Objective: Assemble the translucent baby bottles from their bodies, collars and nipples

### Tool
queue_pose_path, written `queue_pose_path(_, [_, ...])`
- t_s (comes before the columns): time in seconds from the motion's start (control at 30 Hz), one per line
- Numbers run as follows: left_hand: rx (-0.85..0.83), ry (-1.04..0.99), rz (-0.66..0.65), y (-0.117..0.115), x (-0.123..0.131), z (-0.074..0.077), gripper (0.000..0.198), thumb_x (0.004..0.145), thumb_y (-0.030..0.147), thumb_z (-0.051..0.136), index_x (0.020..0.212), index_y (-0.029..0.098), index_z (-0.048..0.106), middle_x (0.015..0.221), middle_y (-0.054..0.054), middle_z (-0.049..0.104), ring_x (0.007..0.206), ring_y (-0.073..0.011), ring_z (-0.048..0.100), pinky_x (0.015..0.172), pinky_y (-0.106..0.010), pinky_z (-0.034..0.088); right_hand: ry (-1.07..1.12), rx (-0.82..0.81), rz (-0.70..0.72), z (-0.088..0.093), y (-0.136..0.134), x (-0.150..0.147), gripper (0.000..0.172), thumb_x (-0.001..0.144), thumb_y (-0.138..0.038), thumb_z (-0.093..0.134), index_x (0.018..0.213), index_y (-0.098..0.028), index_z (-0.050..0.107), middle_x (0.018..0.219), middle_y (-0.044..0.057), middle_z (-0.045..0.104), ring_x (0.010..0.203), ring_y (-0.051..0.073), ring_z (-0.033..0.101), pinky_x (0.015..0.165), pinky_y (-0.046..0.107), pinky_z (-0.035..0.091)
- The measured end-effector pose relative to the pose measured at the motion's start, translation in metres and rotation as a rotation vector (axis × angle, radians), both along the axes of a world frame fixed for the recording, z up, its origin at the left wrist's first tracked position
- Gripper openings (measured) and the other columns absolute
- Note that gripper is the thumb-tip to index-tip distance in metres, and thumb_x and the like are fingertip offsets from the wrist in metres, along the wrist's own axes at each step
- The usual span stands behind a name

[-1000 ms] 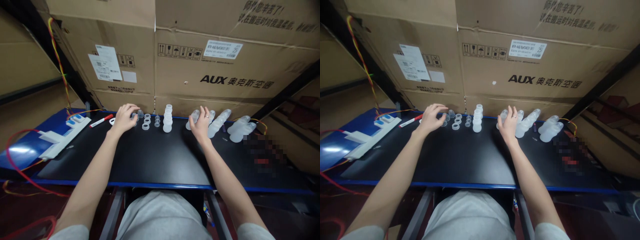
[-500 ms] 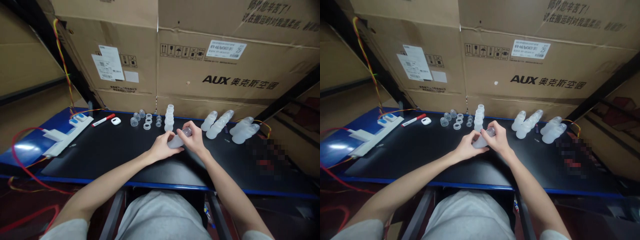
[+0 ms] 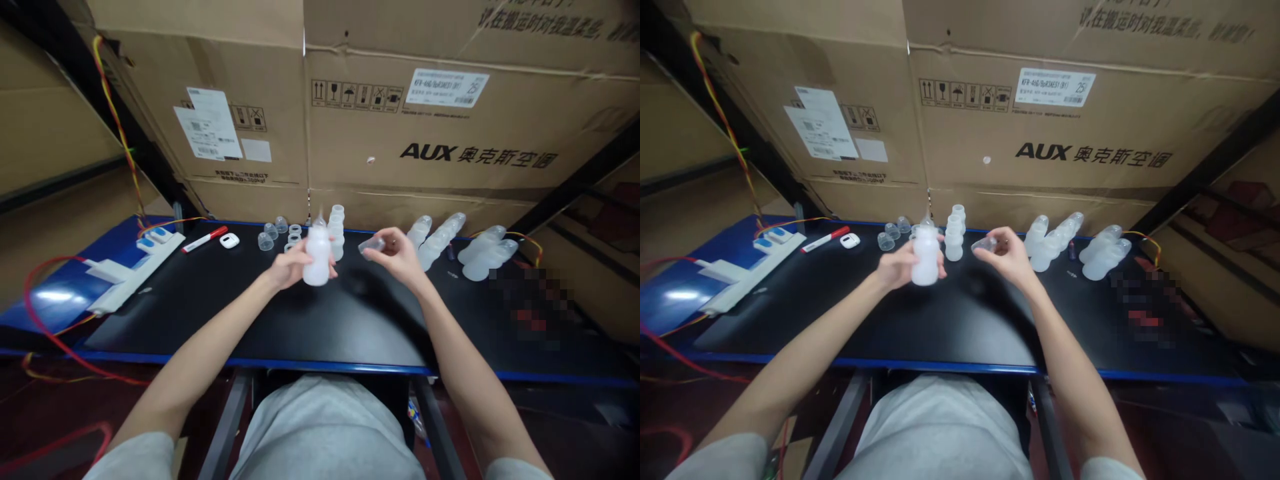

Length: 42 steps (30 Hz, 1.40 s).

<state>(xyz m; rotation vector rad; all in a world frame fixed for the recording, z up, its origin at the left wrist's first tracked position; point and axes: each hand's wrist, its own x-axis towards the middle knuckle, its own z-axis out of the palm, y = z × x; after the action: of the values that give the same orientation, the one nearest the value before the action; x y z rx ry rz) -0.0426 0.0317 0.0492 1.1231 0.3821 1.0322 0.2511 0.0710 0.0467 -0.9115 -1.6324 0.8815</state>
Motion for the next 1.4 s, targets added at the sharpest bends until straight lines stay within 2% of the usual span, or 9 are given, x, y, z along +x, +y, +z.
queue_pose_path(0.2, [0.111, -0.03, 0.453, 0.029, -0.062, 0.026, 0.056, 0.086, 0.071, 0.071, 0.105, 0.018, 0.07, 0.07, 0.0, 0.066, 0.052, -0.0202, 0.068, 0.051, -0.034, 0.059, -0.25, 0.089, 0.232, -0.052, -0.016, -0.063, 0.045, 0.086, -0.04, 0.093, 0.127, -0.024, 0.08, 0.117, 0.008, 0.073, 0.081, 0.016, 0.07, 0.077, 0.034, 0.062])
queue_pose_path(0.3, [0.14, 0.016, 0.564, 0.037, -0.081, 0.027, 0.058, 0.085, 0.074, 0.067, 0.101, 0.019, 0.069, 0.068, -0.001, 0.066, 0.05, -0.0204, 0.066, 0.047, -0.033, 0.056, -0.315, 0.121, 0.316, -0.069, -0.017, -0.104, 0.06, 0.087, -0.025, 0.09, 0.143, -0.025, 0.07, 0.123, 0.008, 0.074, 0.093, 0.019, 0.072, 0.088, 0.037, 0.063])
queue_pose_path(0.6, [0.232, 0.005, 0.81, 0.042, -0.116, 0.028, 0.06, 0.082, 0.073, 0.07, 0.102, 0.017, 0.072, 0.071, -0.004, 0.069, 0.052, -0.0203, 0.068, 0.049, -0.032, 0.054, -0.357, 0.154, 0.423, -0.081, 0.002, -0.233, 0.075, 0.09, -0.017, 0.085, 0.157, -0.022, 0.051, 0.138, 0.013, 0.066, 0.11, 0.024, 0.072, 0.104, 0.044, 0.062])
queue_pose_path(0.77, [0.375, 0.122, 0.965, 0.044, -0.122, 0.022, 0.058, 0.083, 0.074, 0.078, 0.103, 0.02, 0.072, 0.07, -0.002, 0.069, 0.049, -0.0187, 0.064, 0.049, -0.032, 0.052, -0.254, 0.114, 0.349, -0.083, 0.012, -0.276, 0.059, 0.097, -0.027, 0.081, 0.149, -0.019, 0.053, 0.146, 0.019, 0.054, 0.12, 0.027, 0.07, 0.107, 0.044, 0.062])
queue_pose_path(0.93, [0.59, 0.524, 1.07, 0.034, -0.106, 0.018, 0.047, 0.084, 0.063, 0.083, 0.099, 0.022, 0.066, 0.08, -0.001, 0.07, 0.061, -0.0169, 0.066, 0.059, -0.029, 0.051, 0.089, 0.118, 0.152, -0.049, 0.01, -0.236, 0.038, 0.116, -0.053, 0.047, 0.142, -0.026, 0.05, 0.122, 0.009, 0.065, 0.082, 0.017, 0.068, 0.073, 0.032, 0.061])
queue_pose_path(1.03, [0.726, 0.881, 1.025, 0.021, -0.077, 0.015, 0.044, 0.076, 0.044, 0.087, 0.108, 0.023, 0.066, 0.093, -0.002, 0.076, 0.079, -0.0207, 0.072, 0.072, -0.03, 0.054, 0.014, 0.207, 0.074, -0.018, 0.001, -0.187, 0.054, 0.103, -0.065, 0.067, 0.137, -0.025, 0.054, 0.094, 0.001, 0.065, 0.066, 0.015, 0.057, 0.063, 0.03, 0.051])
queue_pose_path(1.1, [0.768, 1.002, 0.908, 0.012, -0.054, 0.012, 0.042, 0.077, 0.035, 0.082, 0.113, 0.024, 0.064, 0.094, -0.003, 0.078, 0.08, -0.0231, 0.074, 0.073, -0.032, 0.053, -0.158, 0.258, 0.016, -0.004, -0.007, -0.156, 0.047, 0.095, -0.067, 0.077, 0.106, -0.024, 0.062, 0.077, -0.002, 0.059, 0.063, 0.015, 0.051, 0.061, 0.03, 0.044])
queue_pose_path(1.2, [0.779, 1.039, 0.752, 0.001, -0.024, 0.006, 0.042, 0.079, 0.03, 0.078, 0.114, 0.025, 0.056, 0.091, -0.003, 0.076, 0.075, -0.0249, 0.076, 0.068, -0.032, 0.051, -0.265, 0.3, -0.03, 0.001, -0.02, -0.122, 0.052, 0.091, -0.066, 0.079, 0.078, -0.024, 0.053, 0.064, -0.005, 0.049, 0.058, 0.012, 0.041, 0.059, 0.028, 0.036])
queue_pose_path(1.4, [0.653, 1.015, 0.559, -0.013, 0.004, 0.0, 0.046, 0.076, 0.034, 0.081, 0.106, 0.027, 0.046, 0.08, 0.002, 0.068, 0.064, -0.0215, 0.067, 0.059, -0.031, 0.044, -0.285, 0.281, -0.07, -0.009, -0.038, -0.091, 0.046, 0.089, -0.063, 0.079, 0.079, -0.022, 0.06, 0.061, -0.006, 0.05, 0.054, 0.011, 0.041, 0.055, 0.026, 0.034])
